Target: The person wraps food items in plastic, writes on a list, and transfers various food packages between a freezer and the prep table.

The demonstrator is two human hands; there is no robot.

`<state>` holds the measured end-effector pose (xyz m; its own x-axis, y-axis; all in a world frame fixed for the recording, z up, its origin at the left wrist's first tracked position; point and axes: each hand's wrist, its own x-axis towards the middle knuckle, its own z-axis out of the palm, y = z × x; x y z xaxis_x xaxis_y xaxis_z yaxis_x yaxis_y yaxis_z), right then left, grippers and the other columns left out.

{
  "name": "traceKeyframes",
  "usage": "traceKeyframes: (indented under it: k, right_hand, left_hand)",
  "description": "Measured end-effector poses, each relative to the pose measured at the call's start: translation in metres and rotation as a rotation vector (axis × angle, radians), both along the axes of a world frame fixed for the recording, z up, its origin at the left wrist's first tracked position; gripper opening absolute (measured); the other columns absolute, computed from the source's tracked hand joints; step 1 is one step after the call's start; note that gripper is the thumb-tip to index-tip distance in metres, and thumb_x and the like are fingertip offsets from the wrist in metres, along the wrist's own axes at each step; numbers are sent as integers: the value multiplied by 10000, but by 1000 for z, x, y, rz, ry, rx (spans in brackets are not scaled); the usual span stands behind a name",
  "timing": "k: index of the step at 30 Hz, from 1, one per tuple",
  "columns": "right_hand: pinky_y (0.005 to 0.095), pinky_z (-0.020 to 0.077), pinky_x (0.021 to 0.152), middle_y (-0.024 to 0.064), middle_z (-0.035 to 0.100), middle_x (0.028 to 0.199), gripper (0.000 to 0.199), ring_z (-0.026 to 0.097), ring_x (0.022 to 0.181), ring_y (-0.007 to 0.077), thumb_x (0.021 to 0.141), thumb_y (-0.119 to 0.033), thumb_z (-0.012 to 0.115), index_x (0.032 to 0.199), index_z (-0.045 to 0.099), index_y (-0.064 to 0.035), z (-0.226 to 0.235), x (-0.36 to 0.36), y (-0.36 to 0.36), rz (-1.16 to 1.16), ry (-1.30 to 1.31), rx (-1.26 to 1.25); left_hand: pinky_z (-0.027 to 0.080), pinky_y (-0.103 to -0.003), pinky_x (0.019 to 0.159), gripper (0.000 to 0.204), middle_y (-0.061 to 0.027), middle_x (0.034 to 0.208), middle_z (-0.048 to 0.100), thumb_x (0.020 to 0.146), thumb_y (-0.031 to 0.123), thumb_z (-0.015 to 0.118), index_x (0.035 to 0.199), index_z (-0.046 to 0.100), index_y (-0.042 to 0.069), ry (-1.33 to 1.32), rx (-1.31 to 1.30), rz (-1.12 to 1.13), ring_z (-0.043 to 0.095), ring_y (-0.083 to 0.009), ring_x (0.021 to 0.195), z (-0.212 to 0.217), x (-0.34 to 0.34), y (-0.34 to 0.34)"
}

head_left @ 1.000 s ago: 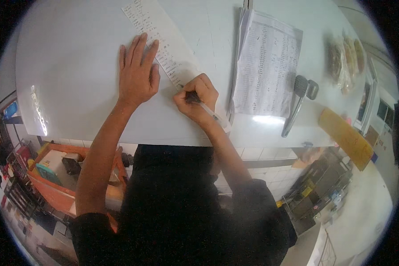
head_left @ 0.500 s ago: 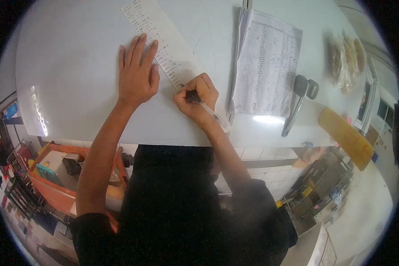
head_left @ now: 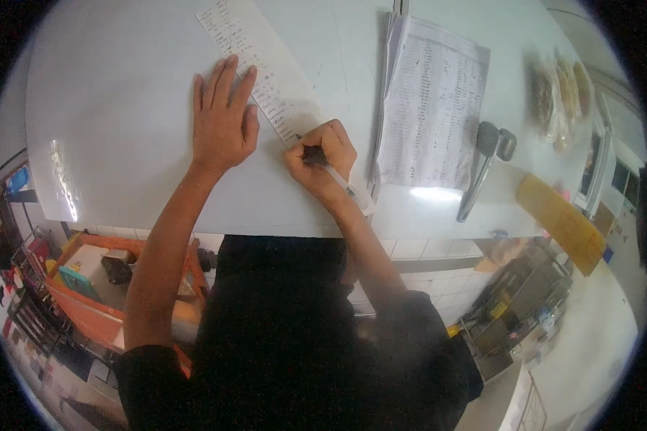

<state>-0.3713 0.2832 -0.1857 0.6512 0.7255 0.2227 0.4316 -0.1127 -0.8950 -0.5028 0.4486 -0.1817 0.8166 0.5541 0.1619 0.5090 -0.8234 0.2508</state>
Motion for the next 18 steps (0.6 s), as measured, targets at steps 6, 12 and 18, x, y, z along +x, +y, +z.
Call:
traceKeyframes:
  k: [6,12,18]
  right_hand:
    - [267,527,548,71,609,817,211,630,621,139,756,40,754,785,567,-51,0,0,0,4,12,18]
    - [282,529,567,84,606,815,219,628,650,158,748,47,750,806,563,-52,3,2,0,-4,-21,22]
    - [290,528,585,85,610,829,223,622,677,165,750,45,753,823,565,-48,2,2,1,-19,14,-7]
  left_hand:
    - [194,-672,1257,609,-211,1650,385,957,216,552,1548,501,78,-9,-8,0,337,-405,1545,2,0,0]
    - [192,-678,1253,611,-215,1648,387,948,213,571,1540,511,73,-1,-15,-1,336,-406,1544,3,2,0]
    - [170,-665,1264,629,-196,1685,349,955,193,553,1570,484,82,-21,-34,11,326,-410,1556,1,1,0]
